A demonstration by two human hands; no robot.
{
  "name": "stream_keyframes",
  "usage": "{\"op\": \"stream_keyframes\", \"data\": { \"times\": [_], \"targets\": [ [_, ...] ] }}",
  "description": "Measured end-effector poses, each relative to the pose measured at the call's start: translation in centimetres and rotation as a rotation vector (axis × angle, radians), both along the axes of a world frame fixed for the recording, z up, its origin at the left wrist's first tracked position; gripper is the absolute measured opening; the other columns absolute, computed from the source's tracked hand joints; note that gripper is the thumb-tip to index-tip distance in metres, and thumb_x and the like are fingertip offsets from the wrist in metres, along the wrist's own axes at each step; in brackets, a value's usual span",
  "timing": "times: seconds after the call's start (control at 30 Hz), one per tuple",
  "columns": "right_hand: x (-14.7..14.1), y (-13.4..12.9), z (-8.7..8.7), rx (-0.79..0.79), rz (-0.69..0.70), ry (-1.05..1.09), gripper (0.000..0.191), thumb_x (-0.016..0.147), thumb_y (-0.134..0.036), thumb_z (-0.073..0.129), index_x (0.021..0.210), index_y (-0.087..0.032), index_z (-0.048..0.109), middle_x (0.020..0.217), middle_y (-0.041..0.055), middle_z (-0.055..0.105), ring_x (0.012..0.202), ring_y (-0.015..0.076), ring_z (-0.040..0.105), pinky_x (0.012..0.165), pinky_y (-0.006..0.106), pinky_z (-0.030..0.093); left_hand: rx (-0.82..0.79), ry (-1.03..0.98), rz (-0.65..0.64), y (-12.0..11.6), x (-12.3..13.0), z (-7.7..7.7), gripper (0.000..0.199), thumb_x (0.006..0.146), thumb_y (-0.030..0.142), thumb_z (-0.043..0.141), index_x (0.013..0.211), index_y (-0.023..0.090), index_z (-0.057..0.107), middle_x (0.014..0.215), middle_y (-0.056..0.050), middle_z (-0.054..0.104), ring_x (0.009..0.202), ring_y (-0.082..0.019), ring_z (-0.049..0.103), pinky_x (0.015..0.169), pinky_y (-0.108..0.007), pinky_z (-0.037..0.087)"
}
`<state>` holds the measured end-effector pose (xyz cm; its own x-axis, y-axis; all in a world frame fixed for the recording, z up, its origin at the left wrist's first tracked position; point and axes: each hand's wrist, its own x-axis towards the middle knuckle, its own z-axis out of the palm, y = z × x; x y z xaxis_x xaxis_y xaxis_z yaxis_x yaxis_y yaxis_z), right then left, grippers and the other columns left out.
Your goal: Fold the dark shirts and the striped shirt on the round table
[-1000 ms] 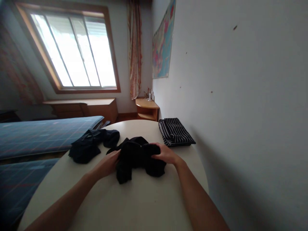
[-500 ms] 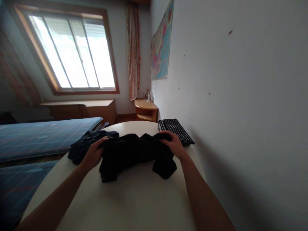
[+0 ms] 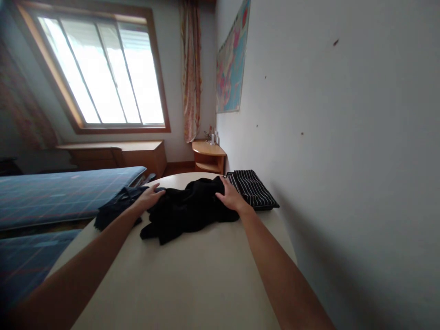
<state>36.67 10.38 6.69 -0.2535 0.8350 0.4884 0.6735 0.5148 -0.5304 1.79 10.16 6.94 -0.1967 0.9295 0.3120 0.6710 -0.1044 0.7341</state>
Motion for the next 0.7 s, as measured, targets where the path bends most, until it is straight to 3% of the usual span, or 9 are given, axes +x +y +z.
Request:
{"op": "stream_keyframes", "data": {
  "times": [0.1, 0.17, 0.27, 0.47, 0.6, 0.7],
  "targets": [
    [-0.6, -0.6, -2.8, -0.002, -0.060, -0.145, 0.060, 0.082, -0.024, 0.062, 0.140, -0.014, 0.050, 0.148, 0.0178, 0.045, 0.140, 0.0280, 0.039, 0.117, 0.046, 0.031, 0.057, 0.075, 0.003, -2.2, 1.8, -2.3, 0.053, 0.081, 0.040, 0.062, 0.127, 0.013, 0.059, 0.138, -0.016, 0.055, 0.133, -0.031, 0.047, 0.114, -0.043, 0.034],
    [-1.0, -1.6, -3.9, 0.042, -0.069, -0.197, 0.045, 0.084, -0.024, 0.062, 0.128, -0.015, 0.060, 0.139, 0.0164, 0.054, 0.132, 0.0276, 0.047, 0.113, 0.045, 0.035, 0.157, 0.246, 0.026, -4.3, 3.0, -3.5, 0.058, 0.085, 0.048, 0.059, 0.133, 0.016, 0.055, 0.145, -0.016, 0.047, 0.133, -0.033, 0.046, 0.112, -0.046, 0.036],
    [-1.4, -3.8, -4.3, 0.119, -0.054, -0.212, 0.025, 0.086, -0.027, 0.062, 0.109, -0.019, 0.068, 0.118, 0.0105, 0.065, 0.114, 0.0247, 0.056, 0.105, 0.043, 0.040, 0.222, 0.466, 0.084, -7.3, 4.3, -4.3, 0.056, 0.087, 0.045, 0.058, 0.136, 0.018, 0.053, 0.142, -0.016, 0.047, 0.125, -0.034, 0.051, 0.105, -0.047, 0.042],
    [-1.6, -7.3, -4.0, 0.134, 0.221, -0.324, 0.028, 0.083, -0.032, 0.072, 0.109, -0.025, 0.071, 0.109, 0.0060, 0.068, 0.109, 0.0237, 0.056, 0.101, 0.041, 0.039, 0.024, 0.689, 0.137, -10.7, 4.3, -2.9, 0.045, 0.090, 0.048, 0.050, 0.119, 0.015, 0.061, 0.106, -0.016, 0.065, 0.101, -0.034, 0.062, 0.088, -0.045, 0.048],
    [-1.9, -7.3, -4.1, 0.136, 0.142, -0.388, 0.013, 0.088, -0.025, 0.066, 0.097, -0.025, 0.075, 0.097, 0.0054, 0.070, 0.099, 0.0222, 0.059, 0.093, 0.039, 0.041, -0.148, 0.703, 0.093, -11.7, 4.4, -2.1, 0.032, 0.089, 0.037, 0.050, 0.110, 0.016, 0.061, 0.098, -0.015, 0.070, 0.092, -0.032, 0.067, 0.077, -0.037, 0.048],
    [-1.8, -7.3, -3.6, 0.172, 0.035, -0.346, 0.014, 0.090, -0.027, 0.064, 0.098, -0.026, 0.075, 0.095, 0.0056, 0.070, 0.095, 0.0219, 0.061, 0.088, 0.036, 0.043, -0.204, 0.657, 0.051, -12.0, 4.5, -1.8, 0.027, 0.089, 0.026, 0.046, 0.111, 0.019, 0.059, 0.102, -0.014, 0.071, 0.087, -0.030, 0.069, 0.069, -0.033, 0.046]
  ]
}}
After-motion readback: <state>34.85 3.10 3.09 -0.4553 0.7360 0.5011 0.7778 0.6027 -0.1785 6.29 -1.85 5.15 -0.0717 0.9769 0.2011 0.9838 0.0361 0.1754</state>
